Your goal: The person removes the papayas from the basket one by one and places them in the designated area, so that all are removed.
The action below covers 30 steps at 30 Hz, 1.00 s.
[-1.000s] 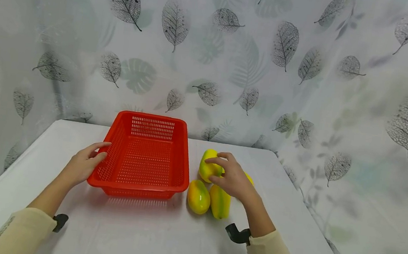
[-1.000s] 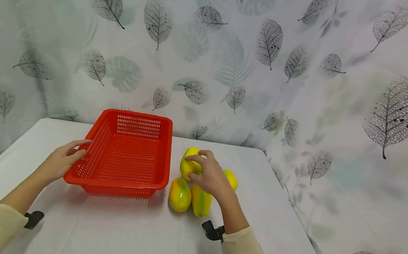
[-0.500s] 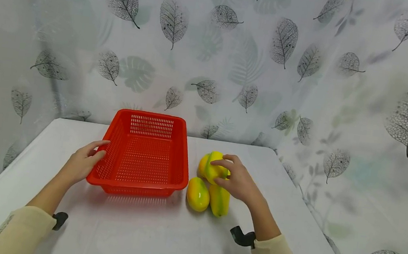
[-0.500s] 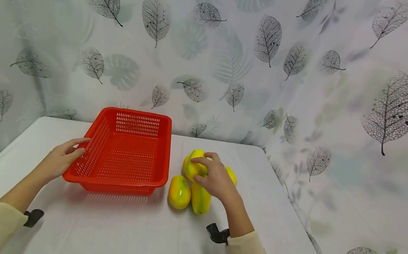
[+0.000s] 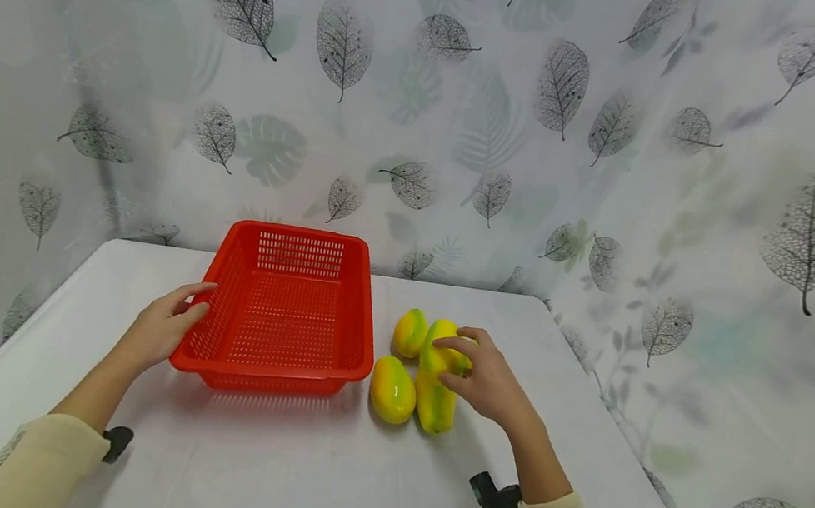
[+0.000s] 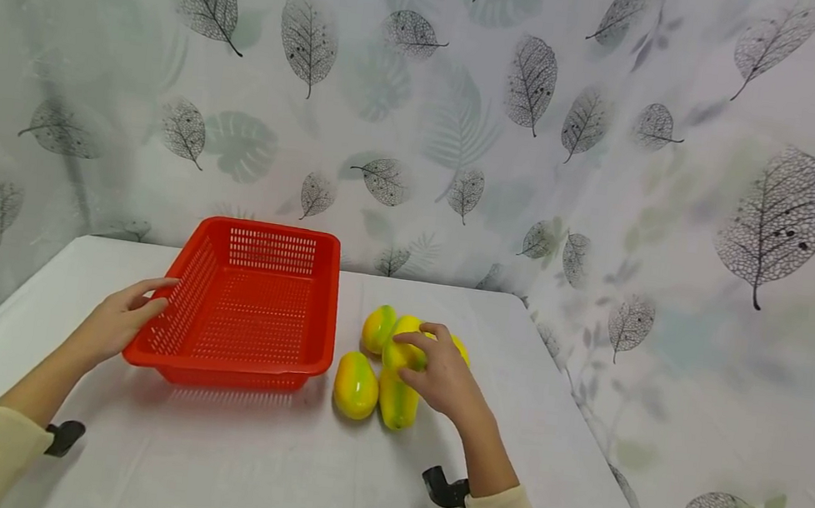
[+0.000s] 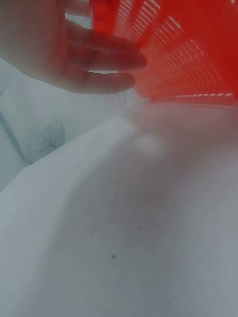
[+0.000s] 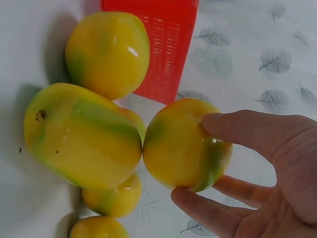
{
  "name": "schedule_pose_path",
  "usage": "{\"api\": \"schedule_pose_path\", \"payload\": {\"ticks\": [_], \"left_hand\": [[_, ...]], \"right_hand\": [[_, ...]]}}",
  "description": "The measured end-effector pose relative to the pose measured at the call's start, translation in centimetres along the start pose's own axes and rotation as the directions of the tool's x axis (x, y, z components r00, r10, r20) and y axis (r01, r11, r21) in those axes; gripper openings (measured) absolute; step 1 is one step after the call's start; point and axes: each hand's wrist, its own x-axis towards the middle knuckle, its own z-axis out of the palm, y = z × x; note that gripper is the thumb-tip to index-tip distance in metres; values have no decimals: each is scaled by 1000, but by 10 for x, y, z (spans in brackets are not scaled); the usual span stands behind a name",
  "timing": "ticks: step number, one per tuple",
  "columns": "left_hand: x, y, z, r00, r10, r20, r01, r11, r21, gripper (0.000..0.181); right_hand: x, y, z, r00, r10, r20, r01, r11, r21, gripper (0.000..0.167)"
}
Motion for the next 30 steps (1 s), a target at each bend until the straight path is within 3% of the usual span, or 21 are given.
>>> {"api": "schedule_pose_path", "payload": {"ticks": [30], "left_hand": [[0, -1, 0, 1000, -3, -4, 3, 1000, 6, 56]], "right_hand": [[-32, 21, -6, 999, 39, -33, -39, 999, 9, 41]]}}
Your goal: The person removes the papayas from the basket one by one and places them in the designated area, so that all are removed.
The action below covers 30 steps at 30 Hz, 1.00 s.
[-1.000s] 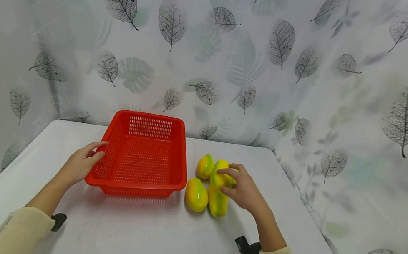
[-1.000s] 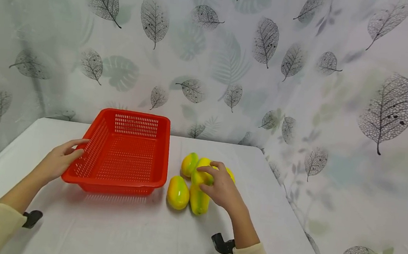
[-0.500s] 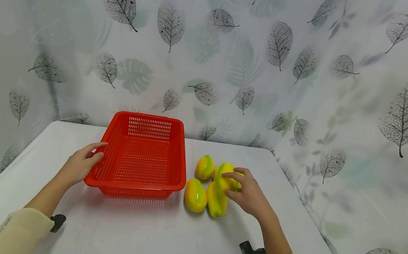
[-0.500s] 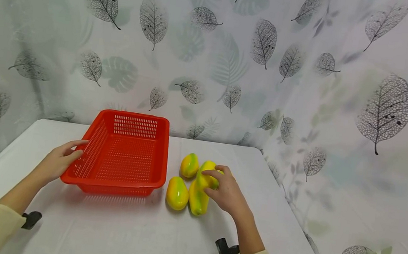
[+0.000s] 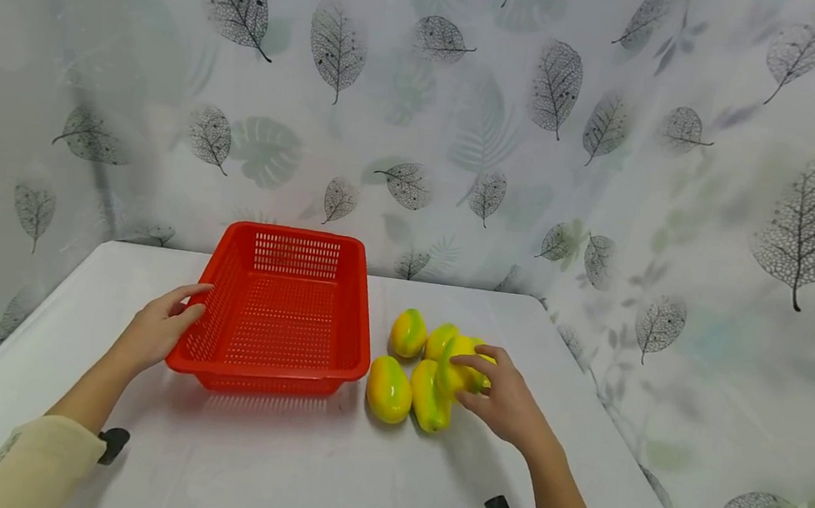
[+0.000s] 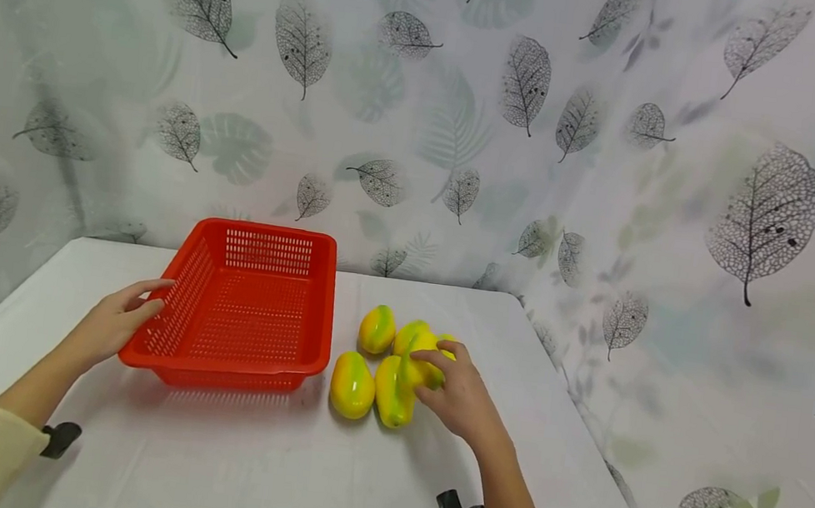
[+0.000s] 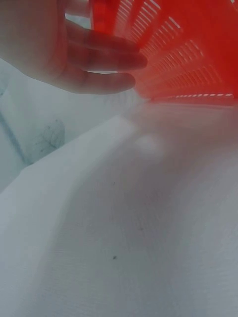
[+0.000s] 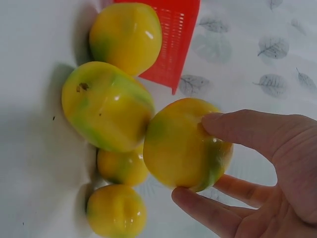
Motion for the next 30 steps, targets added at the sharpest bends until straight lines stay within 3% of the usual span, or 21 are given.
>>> {"api": "schedule_pose_path", "payload": {"ticks": [8, 15, 30], "left_hand": [[0, 0, -1, 1000, 2, -1, -2, 1000, -4, 56], [1, 0, -1, 1000, 11, -7, -11, 1000, 5, 56], [1, -1, -1, 1000, 15, 2, -15, 1000, -5, 56]], "right_hand": [[-8, 8, -3, 1000, 21, -7, -21, 1000, 10, 41], [-16, 13, 0, 1000, -7, -21, 7, 1000, 15, 39], [-24, 20, 10, 999, 50, -1, -49, 998, 38, 41]]}}
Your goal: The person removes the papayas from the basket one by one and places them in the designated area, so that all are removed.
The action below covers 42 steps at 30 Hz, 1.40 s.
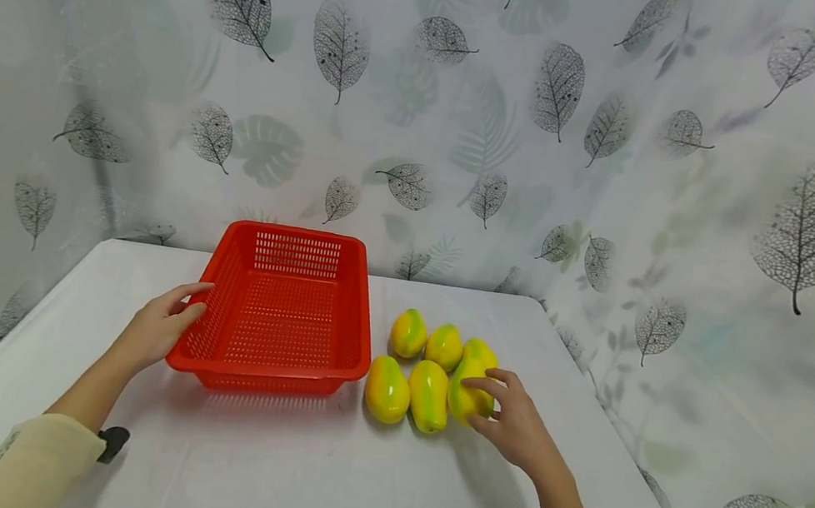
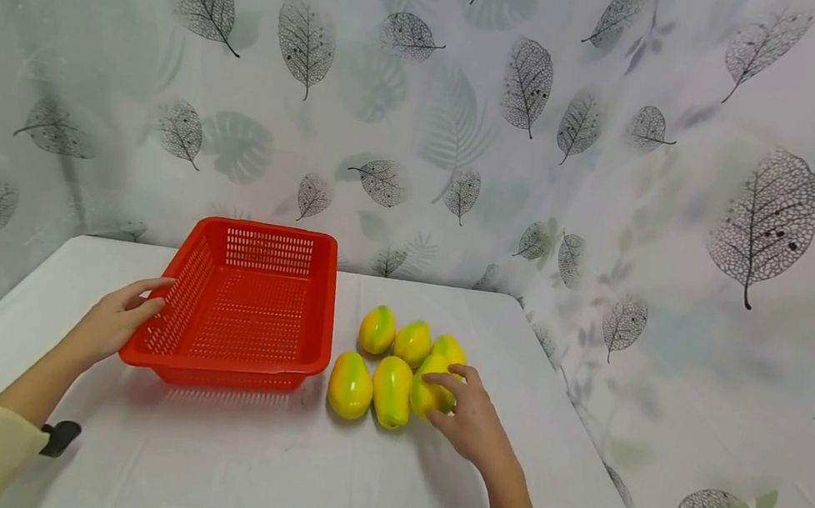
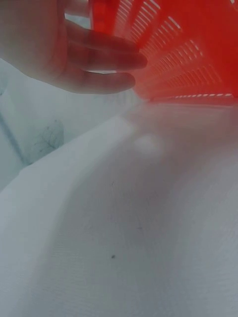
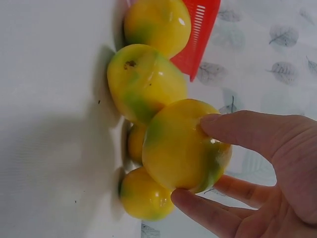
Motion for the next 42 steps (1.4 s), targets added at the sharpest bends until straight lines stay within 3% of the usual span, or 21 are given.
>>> {"api": "schedule_pose_path", "payload": {"ticks": [10, 22, 35, 42], "left_hand": [[0, 1, -1, 1000, 4, -5, -4, 1000, 4, 56], [-1, 0, 0, 1000, -1, 0, 1, 1000, 0, 56], [-1, 1, -1, 1000, -15, 15, 15, 1000, 1, 57], [-1, 4, -3, 1000, -8, 21, 6, 998, 61, 56]], "right_hand": [[-5, 3, 10, 1000, 23, -9, -23, 1000, -7, 41], [-9, 5, 28, 994, 107, 23, -107, 994, -2, 42], [-10, 3, 22, 998, 64, 4, -64, 996, -54, 46], [-4, 6, 23, 996, 79, -36, -80, 996, -36, 52]]}}
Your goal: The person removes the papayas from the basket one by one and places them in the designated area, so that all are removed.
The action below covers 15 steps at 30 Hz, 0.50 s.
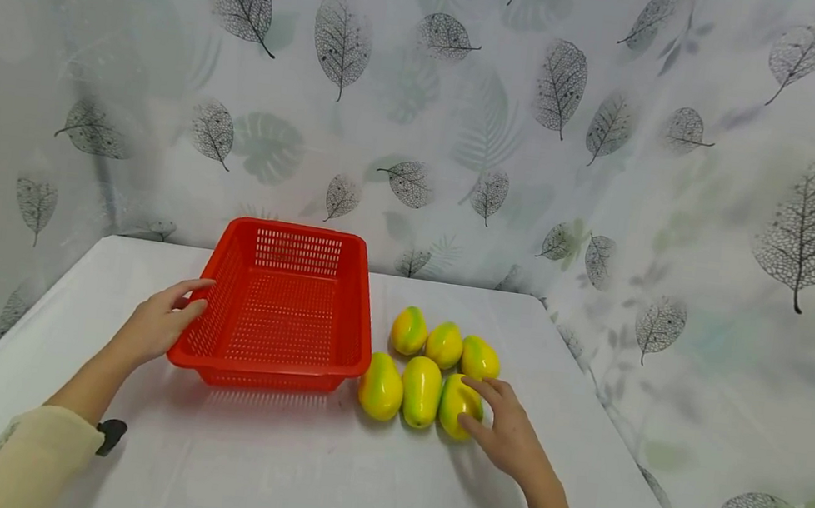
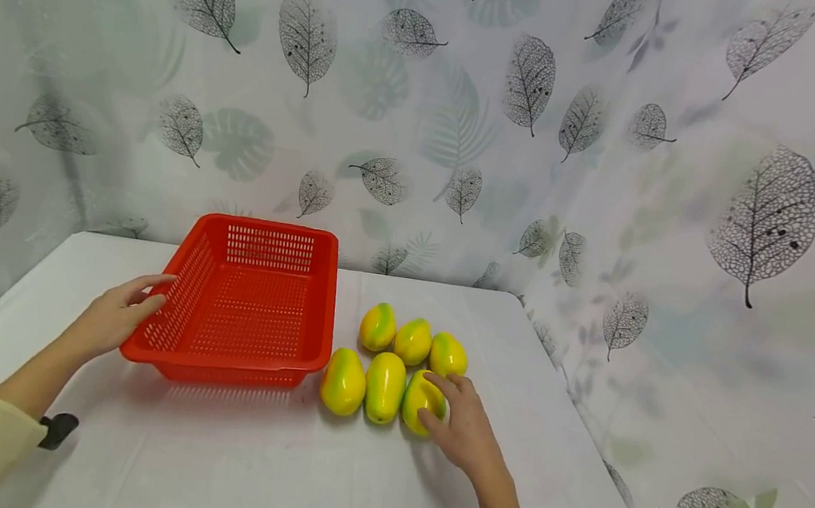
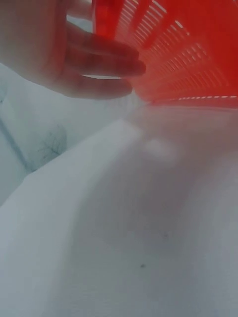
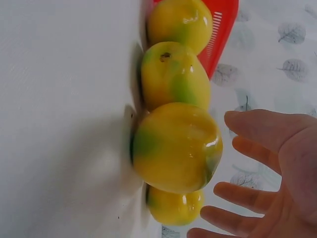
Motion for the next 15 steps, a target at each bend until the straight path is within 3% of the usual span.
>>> {"api": "schedule_pose_path", "payload": {"ticks": [9, 15], "left_hand": [[6, 5, -8, 1000, 14, 22, -16, 995, 94, 55], [10, 11, -11, 998, 44, 43, -50, 987, 152, 59]], "right_hand": [[24, -6, 7, 998, 3, -68, -2, 1000, 21, 58], [46, -23, 4, 999, 10, -52, -9, 1000, 7, 59]]}}
